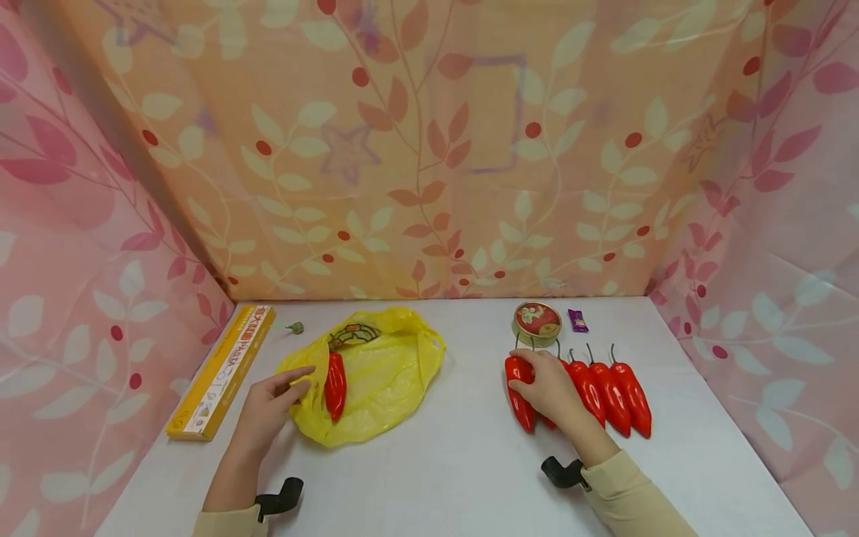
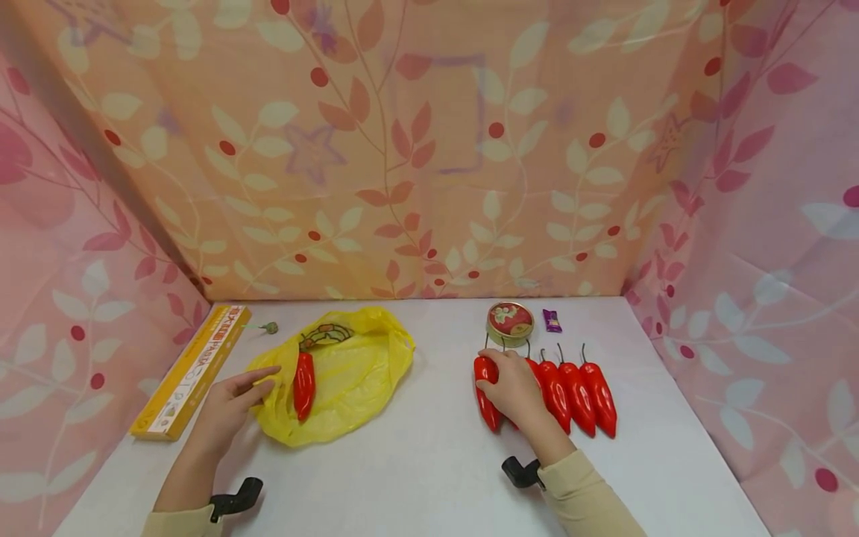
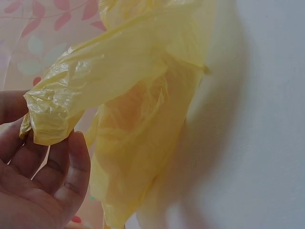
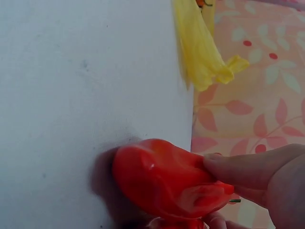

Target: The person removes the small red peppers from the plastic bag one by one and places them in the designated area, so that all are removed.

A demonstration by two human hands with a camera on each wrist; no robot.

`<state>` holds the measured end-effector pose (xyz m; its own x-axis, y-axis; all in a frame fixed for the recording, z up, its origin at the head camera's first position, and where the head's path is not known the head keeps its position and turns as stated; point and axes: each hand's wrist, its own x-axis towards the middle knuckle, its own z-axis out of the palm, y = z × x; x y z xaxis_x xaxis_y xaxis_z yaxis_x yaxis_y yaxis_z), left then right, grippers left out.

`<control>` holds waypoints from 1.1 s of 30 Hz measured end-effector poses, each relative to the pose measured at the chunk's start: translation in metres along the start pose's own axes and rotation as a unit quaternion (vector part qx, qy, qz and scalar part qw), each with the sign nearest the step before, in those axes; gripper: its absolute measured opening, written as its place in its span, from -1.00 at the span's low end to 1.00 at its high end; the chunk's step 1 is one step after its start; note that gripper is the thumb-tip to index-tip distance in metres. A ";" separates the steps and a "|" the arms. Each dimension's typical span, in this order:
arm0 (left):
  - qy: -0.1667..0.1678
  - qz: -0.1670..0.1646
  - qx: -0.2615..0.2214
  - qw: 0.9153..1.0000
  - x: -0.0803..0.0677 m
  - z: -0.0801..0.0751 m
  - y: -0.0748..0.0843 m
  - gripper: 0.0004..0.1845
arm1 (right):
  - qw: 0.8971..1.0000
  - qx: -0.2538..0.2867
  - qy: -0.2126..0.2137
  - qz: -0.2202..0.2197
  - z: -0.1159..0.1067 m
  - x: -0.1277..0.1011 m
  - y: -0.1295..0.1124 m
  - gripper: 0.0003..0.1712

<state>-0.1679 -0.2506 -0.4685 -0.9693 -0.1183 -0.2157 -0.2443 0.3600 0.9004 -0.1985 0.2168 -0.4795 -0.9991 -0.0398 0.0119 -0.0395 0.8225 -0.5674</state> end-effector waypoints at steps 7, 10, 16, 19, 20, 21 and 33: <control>-0.006 -0.001 0.000 1.000 0.001 0.001 0.000 -0.55 | 0.999 -0.044 0.010 0.006 0.005 0.006 0.000 -0.37; -0.003 -0.005 0.007 1.000 0.000 0.000 -0.001 -0.55 | 0.999 -0.041 0.004 0.003 0.005 0.008 0.000 -0.36; -0.004 -0.007 0.007 1.000 -0.001 -0.003 0.002 -0.55 | 1.000 -0.005 0.001 0.007 -0.012 0.008 -0.002 -0.36; -0.003 -0.006 0.005 1.000 -0.002 -0.004 0.003 -0.54 | 1.000 0.012 0.009 0.000 -0.024 0.009 -0.005 -0.36; -0.002 -0.005 0.005 1.000 -0.002 -0.004 0.003 -0.54 | 1.000 0.018 0.010 -0.004 -0.027 0.010 -0.007 -0.35; -0.002 -0.003 0.005 1.000 -0.002 -0.004 0.002 -0.55 | 1.000 0.023 0.011 -0.008 -0.030 0.010 -0.008 -0.35; -0.002 0.013 0.013 1.000 -0.002 -0.005 0.001 -0.55 | 0.991 0.095 0.011 -0.089 -0.031 0.017 -0.054 -0.40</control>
<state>-0.1665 -0.2547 -0.4654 -0.9753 -0.1046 -0.1946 -0.2202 0.3870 0.8954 -0.2142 0.1889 -0.4229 -0.9768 -0.1602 0.1422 -0.2137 0.6812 -0.7002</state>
